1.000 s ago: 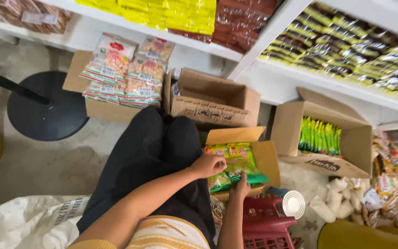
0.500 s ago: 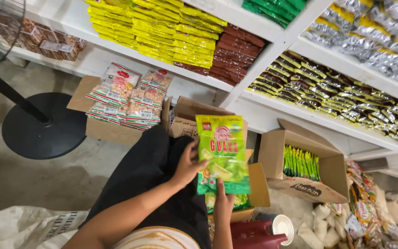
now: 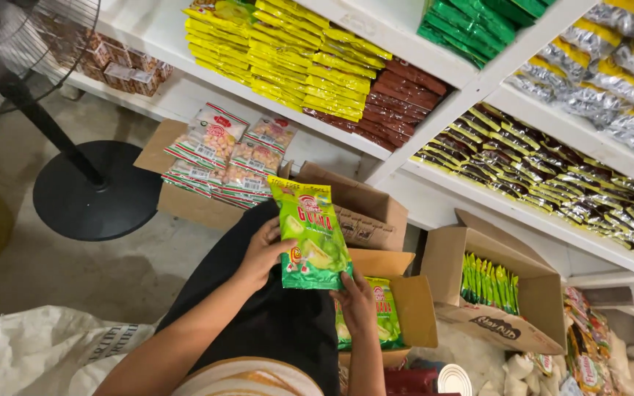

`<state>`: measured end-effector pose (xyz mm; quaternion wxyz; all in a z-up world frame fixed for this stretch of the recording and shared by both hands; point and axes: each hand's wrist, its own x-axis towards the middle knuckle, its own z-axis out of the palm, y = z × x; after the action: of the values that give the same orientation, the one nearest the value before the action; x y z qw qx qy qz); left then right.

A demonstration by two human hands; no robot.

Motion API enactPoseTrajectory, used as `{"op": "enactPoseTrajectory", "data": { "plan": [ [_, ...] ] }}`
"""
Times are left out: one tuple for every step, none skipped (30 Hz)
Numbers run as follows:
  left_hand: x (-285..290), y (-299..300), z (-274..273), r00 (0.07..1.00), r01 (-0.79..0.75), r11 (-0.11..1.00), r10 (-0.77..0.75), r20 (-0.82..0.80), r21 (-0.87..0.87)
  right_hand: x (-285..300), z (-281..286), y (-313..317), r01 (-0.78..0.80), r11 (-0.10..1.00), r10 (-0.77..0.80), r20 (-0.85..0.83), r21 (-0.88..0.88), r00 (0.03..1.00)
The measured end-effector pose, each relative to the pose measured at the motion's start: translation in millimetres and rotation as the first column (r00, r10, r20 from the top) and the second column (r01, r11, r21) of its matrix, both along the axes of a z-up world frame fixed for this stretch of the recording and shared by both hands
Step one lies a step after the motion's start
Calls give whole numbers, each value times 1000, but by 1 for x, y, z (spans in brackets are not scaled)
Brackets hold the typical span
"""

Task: Take bags of candy from boxes and place them onto retail shelving.

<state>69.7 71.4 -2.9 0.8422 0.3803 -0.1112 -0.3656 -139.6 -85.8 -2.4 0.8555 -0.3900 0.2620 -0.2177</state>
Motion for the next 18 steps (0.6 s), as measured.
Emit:
{"op": "enactPoseTrajectory", "data": {
  "plan": [
    [3,6,21,999,16,998,-13,-40,63,10,9,-3,-3,998,0,-36,-62,999],
    [7,13,42,996,34,992,-24,-81,124,20,19,-7,-7,992,-2,-72,-125,997],
    [11,14,54,997,30,992,-21,-74,120,31,32,-10,-10,992,1,-65,-128,998],
    [16,14,66,998,49,994,-52,38,93,42,46,-14,-20,979,1,-91,-204,996],
    [17,18,76,986,72,995,-82,144,75,49,58,-15,-31,962,-2,-122,-270,993],
    [25,17,85,986,70,994,-81,145,79,57,64,-18,-33,963,0,-121,-267,993],
    [28,17,92,970,49,998,-55,237,33,59,70,-21,-39,934,-4,-121,-355,993],
    [31,16,100,945,32,999,-25,326,-14,63,76,-24,-46,897,-8,-121,-440,993],
    [35,14,96,941,29,999,-20,338,-23,71,87,-26,-43,892,-7,-109,-449,994],
    [40,9,95,933,4,1000,-11,360,20,80,99,-30,-42,884,5,-81,-465,997],
    [57,-1,99,915,-20,998,-4,403,55,99,115,-38,-26,873,12,-32,-488,999],
    [74,-9,109,901,-18,999,-1,434,39,114,131,-45,-6,865,8,3,-502,1000],
    [91,-21,119,886,-15,1000,3,464,23,127,146,-53,2,844,-36,-54,-537,998],
    [109,-34,128,870,-11,1000,7,492,7,141,160,-62,8,822,-85,-109,-569,990],
    [139,-55,134,854,5,1000,0,520,-8,163,176,-78,40,813,-103,-76,-580,992],
    [170,-78,140,782,-67,997,38,622,24,186,191,-94,6,749,-152,-164,-662,975],
    [191,-96,141,711,-147,987,65,700,57,201,203,-106,-55,690,-207,-271,-722,940],
    [216,-115,171,705,-134,990,57,707,54,228,203,-134,-40,689,-221,-262,-724,940]
  ]
}}
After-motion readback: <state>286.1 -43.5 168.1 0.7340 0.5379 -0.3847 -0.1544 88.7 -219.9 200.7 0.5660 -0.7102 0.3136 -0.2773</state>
